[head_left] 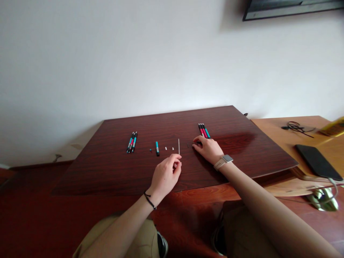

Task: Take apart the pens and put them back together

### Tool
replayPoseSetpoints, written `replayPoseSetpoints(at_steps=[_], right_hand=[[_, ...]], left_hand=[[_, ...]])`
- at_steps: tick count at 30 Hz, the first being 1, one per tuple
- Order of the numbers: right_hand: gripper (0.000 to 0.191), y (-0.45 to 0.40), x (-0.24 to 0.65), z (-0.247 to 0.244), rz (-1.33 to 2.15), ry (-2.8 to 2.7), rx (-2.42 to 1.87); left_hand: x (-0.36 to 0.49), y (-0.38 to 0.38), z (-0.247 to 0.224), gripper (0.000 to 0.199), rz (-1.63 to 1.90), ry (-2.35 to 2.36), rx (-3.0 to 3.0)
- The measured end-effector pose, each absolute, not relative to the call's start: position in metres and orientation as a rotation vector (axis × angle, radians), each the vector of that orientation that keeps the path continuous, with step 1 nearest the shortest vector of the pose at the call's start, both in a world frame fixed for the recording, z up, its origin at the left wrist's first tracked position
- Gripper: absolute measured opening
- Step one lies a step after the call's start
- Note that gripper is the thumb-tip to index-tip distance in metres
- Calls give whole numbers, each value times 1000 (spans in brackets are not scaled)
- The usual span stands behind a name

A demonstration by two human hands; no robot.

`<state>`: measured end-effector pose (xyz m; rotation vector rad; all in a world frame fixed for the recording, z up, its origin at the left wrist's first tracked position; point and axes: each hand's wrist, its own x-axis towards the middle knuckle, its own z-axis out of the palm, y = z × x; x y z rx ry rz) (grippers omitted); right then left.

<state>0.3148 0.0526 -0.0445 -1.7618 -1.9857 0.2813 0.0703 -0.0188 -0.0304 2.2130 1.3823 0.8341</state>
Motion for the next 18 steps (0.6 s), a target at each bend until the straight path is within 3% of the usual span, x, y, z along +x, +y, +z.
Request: replayPoseSetpoints(at_steps=[10, 18], right_hand=[[26, 50, 336, -37, 380, -1757, -1590], [31, 56, 342, -48, 228, -1864, -1514]], left_hand=[[65, -19, -30, 23, 829, 1368, 2177], [65, -18, -34, 19, 834, 1350, 2213]])
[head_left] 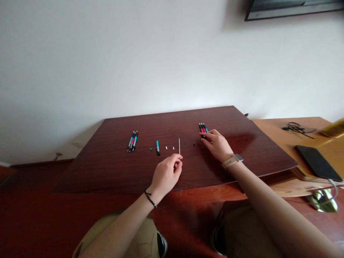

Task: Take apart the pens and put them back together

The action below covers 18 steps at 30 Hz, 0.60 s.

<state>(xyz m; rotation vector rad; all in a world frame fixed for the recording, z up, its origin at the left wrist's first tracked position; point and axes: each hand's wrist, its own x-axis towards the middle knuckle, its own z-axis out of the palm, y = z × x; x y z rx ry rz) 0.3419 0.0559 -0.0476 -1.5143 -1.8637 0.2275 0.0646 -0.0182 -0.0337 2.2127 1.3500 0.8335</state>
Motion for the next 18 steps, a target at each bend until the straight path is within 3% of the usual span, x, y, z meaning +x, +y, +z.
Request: replayPoseSetpoints(at_steps=[3, 8, 18], right_hand=[[31, 54, 336, -49, 229, -1853, -1576], [8, 51, 327, -50, 166, -1880, -1674], [8, 50, 324, -50, 98, -1894, -1747]], left_hand=[[67, -18, -36, 19, 836, 1340, 2229], [71, -19, -36, 18, 817, 1337, 2259], [71, -20, -34, 13, 803, 1316, 2299]])
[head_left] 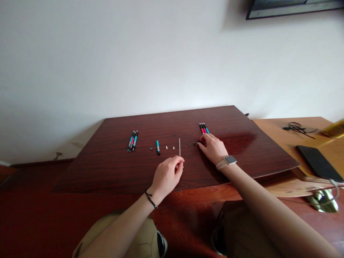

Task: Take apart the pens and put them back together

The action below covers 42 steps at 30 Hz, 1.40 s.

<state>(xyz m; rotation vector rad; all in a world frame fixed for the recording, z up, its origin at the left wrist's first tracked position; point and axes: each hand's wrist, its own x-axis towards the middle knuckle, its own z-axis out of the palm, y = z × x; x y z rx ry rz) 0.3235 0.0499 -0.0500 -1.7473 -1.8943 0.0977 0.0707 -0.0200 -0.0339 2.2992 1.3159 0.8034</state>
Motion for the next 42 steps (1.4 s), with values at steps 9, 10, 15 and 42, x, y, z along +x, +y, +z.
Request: replayPoseSetpoints(at_steps=[9, 10, 15, 42], right_hand=[[39, 22, 310, -23, 304, -1938, -1458], [47, 15, 304, -21, 375, -2001, -1415], [49, -12, 274, -29, 584, -2252, -1278], [49, -9, 266, -35, 606, -2245, -1383]], left_hand=[[67, -24, -31, 13, 691, 1273, 2399], [67, -25, -31, 14, 661, 1257, 2429], [66, -26, -36, 16, 551, 1253, 2579], [68, -23, -34, 14, 498, 1288, 2581]])
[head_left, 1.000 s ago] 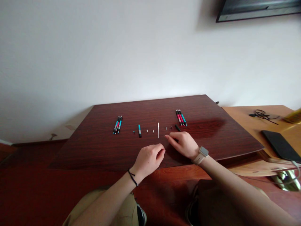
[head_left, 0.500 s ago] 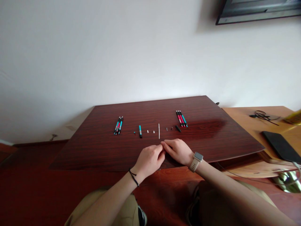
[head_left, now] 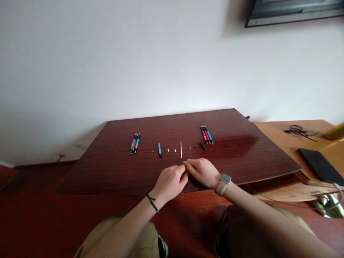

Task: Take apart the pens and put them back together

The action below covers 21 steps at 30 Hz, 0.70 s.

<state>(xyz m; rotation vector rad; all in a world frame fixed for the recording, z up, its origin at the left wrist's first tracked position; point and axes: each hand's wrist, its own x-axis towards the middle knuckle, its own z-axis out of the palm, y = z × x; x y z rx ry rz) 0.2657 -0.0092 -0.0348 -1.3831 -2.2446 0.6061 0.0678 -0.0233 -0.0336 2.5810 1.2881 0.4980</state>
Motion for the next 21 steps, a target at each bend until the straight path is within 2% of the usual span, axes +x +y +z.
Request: replayPoseSetpoints(at_steps=[10, 16, 19, 21], right_hand=[[49, -10, 265, -35, 596, -2218, -1361], [53, -5, 280, -23, 462, -1952, -1418], [45, 6, 298, -14, 314, -1837, -1444], [33, 14, 310, -12, 238, -1792, -1526]], left_hand=[[67, -22, -33, 18, 580, 1392, 2560], [64, -15, -30, 15, 724, 1456, 2626], [65, -15, -30, 17, 728, 1397, 2638], [66, -16, -31, 17, 718, 1368, 2622]])
